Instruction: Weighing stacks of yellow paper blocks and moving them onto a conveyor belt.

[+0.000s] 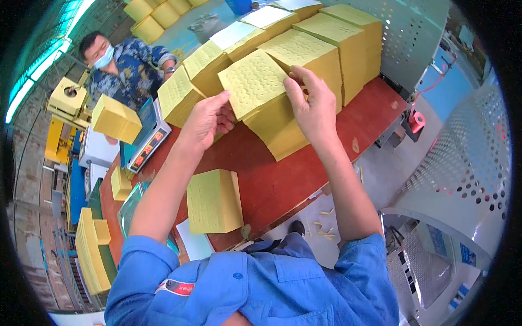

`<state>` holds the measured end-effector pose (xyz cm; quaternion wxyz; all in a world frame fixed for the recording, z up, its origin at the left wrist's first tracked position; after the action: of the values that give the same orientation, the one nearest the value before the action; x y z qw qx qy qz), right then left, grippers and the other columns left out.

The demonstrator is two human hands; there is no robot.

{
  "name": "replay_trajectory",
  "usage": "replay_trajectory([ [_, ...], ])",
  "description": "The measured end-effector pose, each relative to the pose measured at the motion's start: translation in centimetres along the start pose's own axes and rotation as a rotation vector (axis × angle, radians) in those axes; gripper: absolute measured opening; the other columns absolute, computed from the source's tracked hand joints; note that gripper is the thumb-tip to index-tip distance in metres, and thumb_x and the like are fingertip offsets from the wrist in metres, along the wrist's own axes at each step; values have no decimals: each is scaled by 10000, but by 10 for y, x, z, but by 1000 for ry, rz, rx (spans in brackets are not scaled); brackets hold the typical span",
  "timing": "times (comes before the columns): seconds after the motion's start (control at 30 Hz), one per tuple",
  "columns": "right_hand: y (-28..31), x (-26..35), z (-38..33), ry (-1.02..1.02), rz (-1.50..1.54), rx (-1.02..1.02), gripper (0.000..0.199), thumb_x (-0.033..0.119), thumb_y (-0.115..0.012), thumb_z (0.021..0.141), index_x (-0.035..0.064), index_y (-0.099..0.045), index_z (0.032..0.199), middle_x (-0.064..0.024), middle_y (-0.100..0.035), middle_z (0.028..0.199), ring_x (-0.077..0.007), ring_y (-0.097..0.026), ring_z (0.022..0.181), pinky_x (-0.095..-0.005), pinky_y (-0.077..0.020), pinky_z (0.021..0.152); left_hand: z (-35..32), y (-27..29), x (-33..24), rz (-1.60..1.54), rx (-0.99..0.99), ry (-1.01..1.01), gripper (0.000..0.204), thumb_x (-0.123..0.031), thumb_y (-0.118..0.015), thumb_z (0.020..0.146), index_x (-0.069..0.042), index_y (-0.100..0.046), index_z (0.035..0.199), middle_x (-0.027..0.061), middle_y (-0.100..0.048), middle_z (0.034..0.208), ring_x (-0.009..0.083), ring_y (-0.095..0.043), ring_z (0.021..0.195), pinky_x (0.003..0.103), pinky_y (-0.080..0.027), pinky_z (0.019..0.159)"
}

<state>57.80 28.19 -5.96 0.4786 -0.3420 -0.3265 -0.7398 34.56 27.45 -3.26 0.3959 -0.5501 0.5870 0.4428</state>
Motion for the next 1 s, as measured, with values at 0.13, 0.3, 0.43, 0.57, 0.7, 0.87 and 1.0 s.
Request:
replay_trajectory([
  [0.13, -6, -1, 1, -16, -67, 34, 266, 164, -642, 907, 23, -664, 1131, -134, -706, 998, -205, -676, 894, -313, -523, 789, 1, 0, 2, 3, 34, -41, 272, -356, -642, 913, -111, -625, 794, 13, -605, 669, 114, -551, 546, 252, -429, 525],
  [0.3, -3, -3, 0, -63, -37, 48, 264, 151, -640, 901, 29, -670, 1134, -135, -709, 977, -192, -673, 882, -303, -517, 785, -3, -3, 3, -22, 50, -47, 217, -293, -663, 899, -130, -606, 768, 1, -595, 661, 94, -535, 543, 236, -403, 493],
  [0.43, -5, -4, 2, -75, -50, 53, 253, 138, -633, 902, 26, -677, 1125, -135, -713, 960, -188, -672, 870, -301, -515, 789, -5, -5, 4, -35, 33, -47, 212, -290, -665, 897, -129, -603, 773, -3, -586, 658, 91, -530, 542, 230, -395, 483],
  [0.57, -6, 2, 3, -48, -73, 51, 249, 134, -632, 904, 19, -679, 1119, -138, -715, 964, -185, -673, 863, -299, -515, 791, -5, -3, 3, -45, 30, -53, 223, -300, -661, 899, -130, -598, 769, -1, -581, 659, 95, -527, 541, 233, -399, 496],
  [0.7, -2, -7, -3, -55, -3, 31, 245, 136, -621, 917, 12, -678, 1121, -127, -716, 991, -166, -666, 865, -294, -514, 789, -6, -8, 5, -51, 15, -19, 218, -296, -652, 904, -130, -588, 777, 7, -588, 665, 115, -538, 548, 247, -415, 521],
  [0.87, -3, -15, -15, -170, 314, 41, 245, 91, -580, 929, -25, -666, 1127, -77, -703, 978, -112, -627, 910, -257, -491, 821, -6, 1, 9, -56, 10, -7, 207, -277, -651, 900, -129, -575, 776, 14, -590, 666, 130, -543, 551, 262, -422, 524],
  [1.0, 1, -26, -23, -196, 438, 0, 281, 73, -551, 923, -25, -644, 1170, -62, -690, 1033, -102, -616, 937, -247, -484, 848, -4, -2, 8, -64, 5, -15, 188, -266, -647, 901, -126, -584, 794, 20, -589, 670, 127, -535, 552, 263, -420, 520],
])
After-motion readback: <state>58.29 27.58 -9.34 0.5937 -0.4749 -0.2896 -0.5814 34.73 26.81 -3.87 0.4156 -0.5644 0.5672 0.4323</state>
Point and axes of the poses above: each hand's wrist, its own z-axis towards the middle knuckle, its own y-axis out of the back of the hand, x = y × z, the point moved 2 cm from there along z, towards the middle knuckle
